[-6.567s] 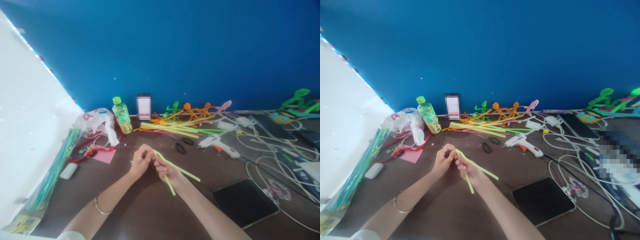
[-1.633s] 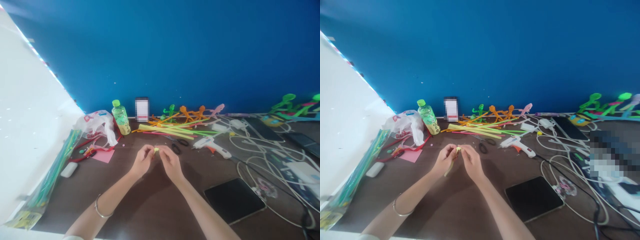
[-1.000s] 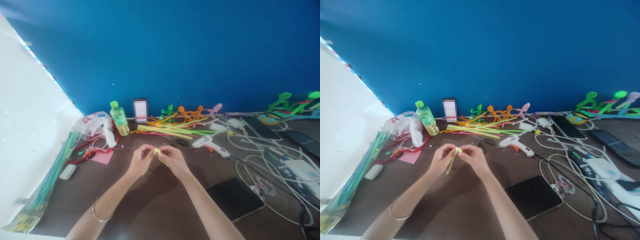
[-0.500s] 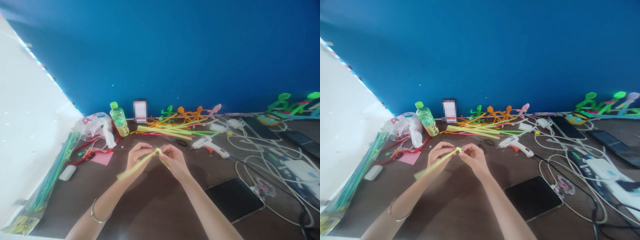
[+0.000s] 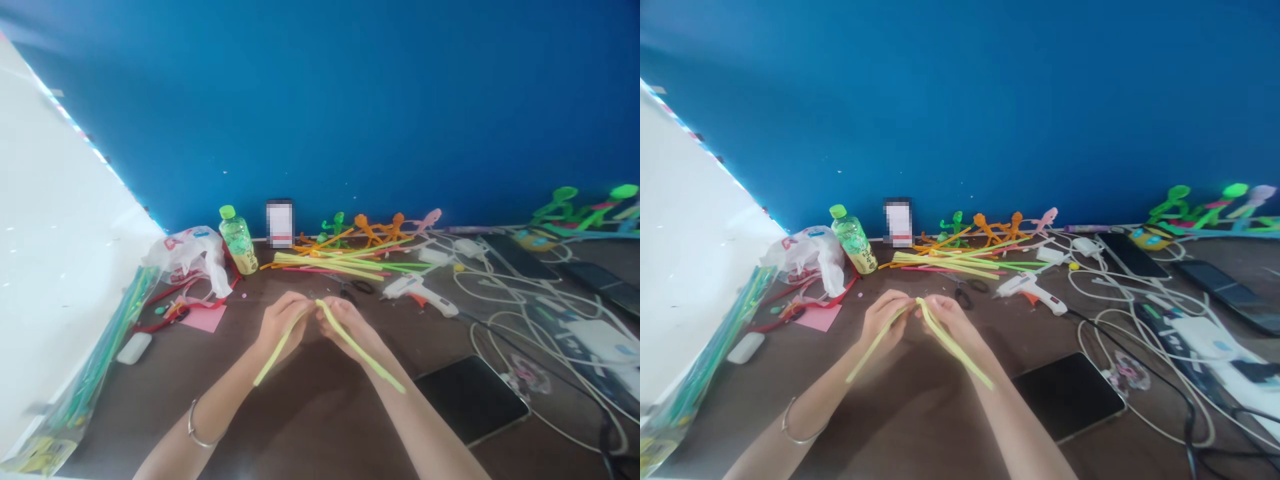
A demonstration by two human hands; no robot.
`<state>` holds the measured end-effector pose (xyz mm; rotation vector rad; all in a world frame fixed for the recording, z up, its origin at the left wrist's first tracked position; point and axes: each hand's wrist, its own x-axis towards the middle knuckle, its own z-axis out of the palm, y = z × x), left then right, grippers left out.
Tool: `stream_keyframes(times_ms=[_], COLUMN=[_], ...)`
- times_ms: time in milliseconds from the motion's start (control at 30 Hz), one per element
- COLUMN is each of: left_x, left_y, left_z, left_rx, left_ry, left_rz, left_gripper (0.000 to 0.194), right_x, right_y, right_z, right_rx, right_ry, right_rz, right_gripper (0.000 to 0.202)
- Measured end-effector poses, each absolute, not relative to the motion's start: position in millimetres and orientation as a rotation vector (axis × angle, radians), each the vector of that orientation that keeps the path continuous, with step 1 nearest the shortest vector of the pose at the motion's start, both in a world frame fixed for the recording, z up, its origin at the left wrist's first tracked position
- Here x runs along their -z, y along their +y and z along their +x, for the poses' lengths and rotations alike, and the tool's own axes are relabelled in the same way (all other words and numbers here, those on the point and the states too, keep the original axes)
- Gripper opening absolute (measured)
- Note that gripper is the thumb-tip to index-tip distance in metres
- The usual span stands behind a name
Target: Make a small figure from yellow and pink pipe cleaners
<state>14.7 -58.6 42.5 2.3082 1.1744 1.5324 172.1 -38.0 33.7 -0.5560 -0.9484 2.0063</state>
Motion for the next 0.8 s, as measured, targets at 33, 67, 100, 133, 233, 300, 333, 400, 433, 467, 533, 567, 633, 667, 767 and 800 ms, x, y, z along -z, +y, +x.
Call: stream_keyframes(times_ms=[33, 67, 100, 133, 233, 300, 333, 400, 433, 467, 533, 567, 633, 667, 767, 800], left_x=[-44, -45, -46, -46, -48, -50, -50, -52, -52, -53, -52, -51, -47, -44, -38, -37], left_y=[-59, -60, -60, -61, -59, -58, -58, -59, -60, -62, -65, -67, -69, -69, -66, -63], left_z=[14, 13, 12, 11, 9, 7, 7, 9, 10, 12, 15, 18, 22, 25, 33, 35], left_rx=[-1.501, -1.471, -1.45, -1.438, -1.414, -1.393, -1.387, -1.389, -1.393, -1.405, -1.432, -1.457, -1.511, -1.539, -1.607, -1.608], left_ry=[1.188, 1.196, 1.196, 1.19, 1.147, 1.12, 1.103, 1.097, 1.108, 1.133, 1.18, 1.195, 1.208, 1.216, 1.241, 1.243], left_rz=[2.328, 2.348, 2.366, 2.384, 2.442, 2.478, 2.488, 2.46, 2.422, 2.369, 2.266, 2.218, 2.117, 2.045, 1.75, 1.654], left_gripper=[0.02, 0.02, 0.02, 0.019, 0.017, 0.018, 0.018, 0.019, 0.018, 0.018, 0.016, 0.015, 0.014, 0.014, 0.015, 0.015], right_x=[-33, -33, -33, -35, -40, -41, -41, -40, -39, -39, -38, -38, -39, -39, -41, -42], right_y=[-38, -38, -38, -39, -41, -43, -43, -43, -43, -43, -45, -46, -49, -51, -53, -52], right_z=[173, 174, 174, 174, 173, 172, 171, 170, 169, 169, 167, 166, 164, 162, 155, 153], right_rx=[-2.06, -2.113, -2.16, -2.199, -2.231, -2.246, -2.255, -2.249, -2.222, -2.179, -2.066, -2.0, -1.864, -1.798, -1.621, -1.575], right_ry=[-0.93, -0.911, -0.896, -0.885, -0.868, -0.867, -0.862, -0.846, -0.846, -0.858, -0.922, -0.96, -1.013, -1.027, -1.038, -1.039], right_rz=[-0.549, -0.547, -0.551, -0.556, -0.557, -0.544, -0.533, -0.515, -0.513, -0.515, -0.531, -0.553, -0.627, -0.679, -0.815, -0.839], right_gripper=[0.031, 0.032, 0.032, 0.031, 0.03, 0.029, 0.028, 0.027, 0.027, 0.027, 0.03, 0.031, 0.032, 0.03, 0.026, 0.025])
